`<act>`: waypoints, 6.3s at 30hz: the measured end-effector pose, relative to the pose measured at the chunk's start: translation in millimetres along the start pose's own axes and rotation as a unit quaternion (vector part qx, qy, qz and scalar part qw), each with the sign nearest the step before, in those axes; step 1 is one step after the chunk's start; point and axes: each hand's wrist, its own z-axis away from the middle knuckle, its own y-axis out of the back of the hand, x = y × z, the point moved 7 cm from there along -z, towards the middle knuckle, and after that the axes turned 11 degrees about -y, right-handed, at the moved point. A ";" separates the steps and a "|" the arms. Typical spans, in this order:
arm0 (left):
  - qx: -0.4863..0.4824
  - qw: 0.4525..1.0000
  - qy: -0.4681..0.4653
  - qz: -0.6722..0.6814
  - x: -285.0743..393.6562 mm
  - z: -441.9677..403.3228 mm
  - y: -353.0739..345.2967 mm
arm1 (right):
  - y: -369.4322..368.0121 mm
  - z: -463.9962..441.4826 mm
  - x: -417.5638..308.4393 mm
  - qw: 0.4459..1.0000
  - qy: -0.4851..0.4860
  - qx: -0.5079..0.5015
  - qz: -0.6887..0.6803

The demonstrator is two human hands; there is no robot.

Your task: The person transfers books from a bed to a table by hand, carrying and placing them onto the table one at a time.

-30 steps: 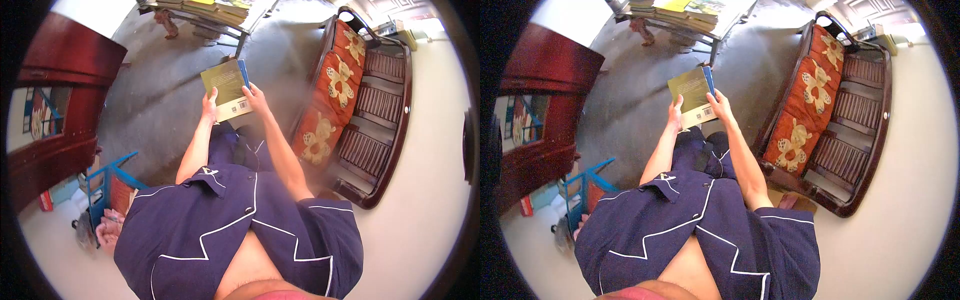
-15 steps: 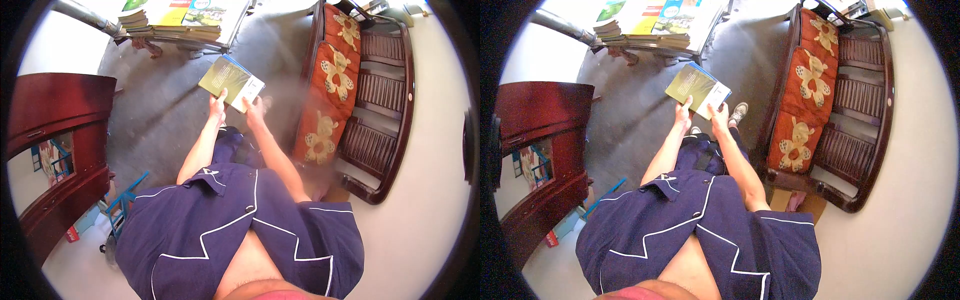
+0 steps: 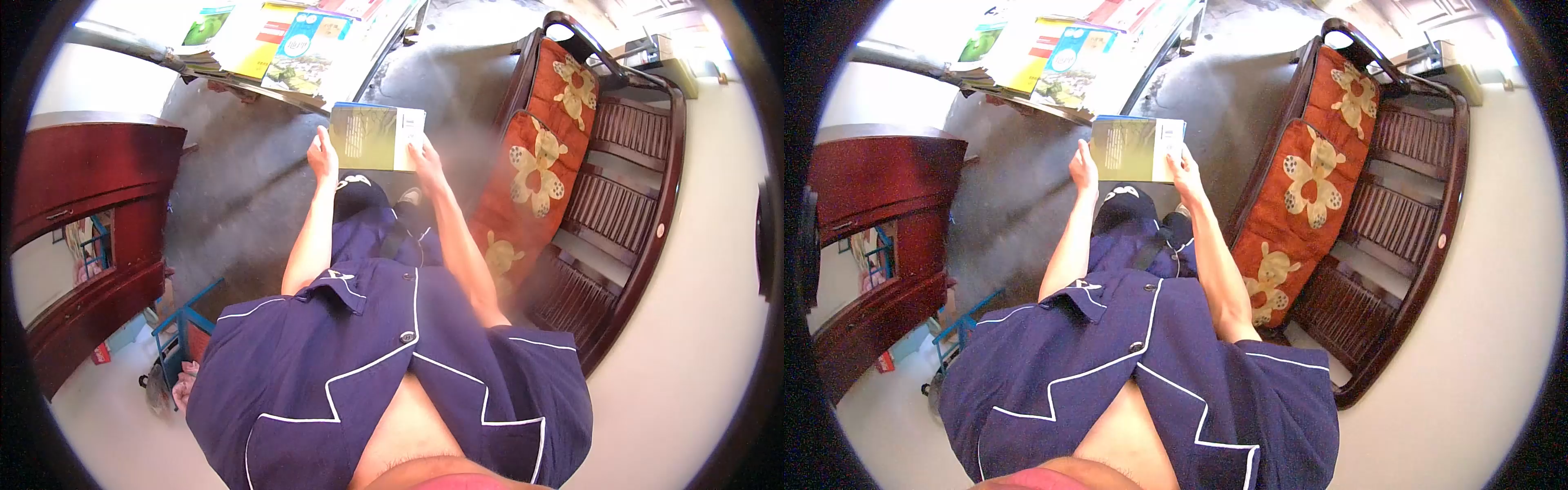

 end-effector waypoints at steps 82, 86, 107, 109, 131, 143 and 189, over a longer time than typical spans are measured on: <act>0.454 0.875 0.148 -0.073 96.1 -141.1 -144.1 | -205.1 -293.0 -217.0 0.641 0.264 -0.547 0.470; 0.517 0.832 0.184 -0.086 92.2 -61.2 -122.4 | -204.6 -221.1 -175.4 0.582 0.256 -0.628 0.448; 0.703 0.626 0.337 -0.027 42.4 324.8 -74.1 | -107.6 69.9 92.3 0.185 -0.012 -0.806 0.562; 0.711 0.605 0.358 -0.024 37.4 348.8 -69.0 | -100.0 70.5 141.9 0.176 -0.041 -0.813 0.554; 0.822 0.463 0.330 0.031 -51.8 521.4 187.7 | -249.9 338.8 384.3 -0.001 -0.093 -0.830 0.550; 0.802 0.487 0.339 0.068 -123.5 653.6 325.4 | -263.5 469.7 496.1 -0.034 -0.136 -0.784 0.605; 0.895 0.280 0.228 0.263 -286.2 961.8 660.2 | -376.3 835.8 854.5 0.019 -0.244 -0.681 0.691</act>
